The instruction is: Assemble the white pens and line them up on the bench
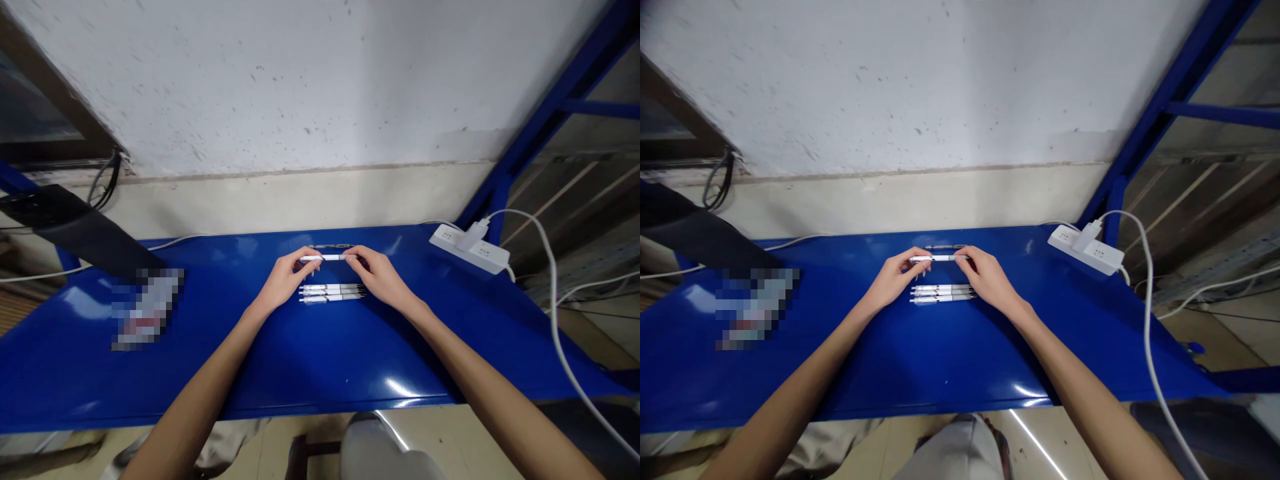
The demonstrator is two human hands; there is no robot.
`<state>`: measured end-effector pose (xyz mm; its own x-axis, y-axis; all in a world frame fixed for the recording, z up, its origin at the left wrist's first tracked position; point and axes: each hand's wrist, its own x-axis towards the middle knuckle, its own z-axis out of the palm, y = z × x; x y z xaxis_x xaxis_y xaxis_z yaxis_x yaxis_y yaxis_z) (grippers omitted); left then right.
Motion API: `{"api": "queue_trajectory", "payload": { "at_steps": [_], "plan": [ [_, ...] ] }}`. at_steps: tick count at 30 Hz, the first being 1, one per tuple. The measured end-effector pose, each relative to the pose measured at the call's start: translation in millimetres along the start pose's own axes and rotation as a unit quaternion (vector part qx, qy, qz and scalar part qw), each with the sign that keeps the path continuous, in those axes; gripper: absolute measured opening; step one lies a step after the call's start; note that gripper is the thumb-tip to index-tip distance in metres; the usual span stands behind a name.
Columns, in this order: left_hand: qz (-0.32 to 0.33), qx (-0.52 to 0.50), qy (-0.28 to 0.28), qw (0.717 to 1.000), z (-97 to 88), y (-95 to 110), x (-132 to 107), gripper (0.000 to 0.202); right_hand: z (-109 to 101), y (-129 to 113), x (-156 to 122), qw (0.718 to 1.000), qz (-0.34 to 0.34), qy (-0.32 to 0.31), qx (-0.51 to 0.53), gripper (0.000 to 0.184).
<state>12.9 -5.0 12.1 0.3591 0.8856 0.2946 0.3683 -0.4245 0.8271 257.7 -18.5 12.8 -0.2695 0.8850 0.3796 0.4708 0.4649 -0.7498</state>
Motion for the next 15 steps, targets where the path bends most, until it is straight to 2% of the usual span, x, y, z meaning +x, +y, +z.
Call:
{"api": "queue_trajectory", "payload": {
  "at_steps": [6, 15],
  "plan": [
    [0.056, 0.099, 0.012, 0.993, -0.4, 2.3, -1.2, 0.023, 2.0, 0.3, -0.1, 0.999, -0.035, 0.002, -0.028, 0.023],
    [0.046, 0.217, 0.01, 0.975, 1.9, 3.4, -5.2, 0.029, 4.4, 2.0, 1.4, 0.992, -0.098, 0.043, -0.068, 0.02]
  ]
}}
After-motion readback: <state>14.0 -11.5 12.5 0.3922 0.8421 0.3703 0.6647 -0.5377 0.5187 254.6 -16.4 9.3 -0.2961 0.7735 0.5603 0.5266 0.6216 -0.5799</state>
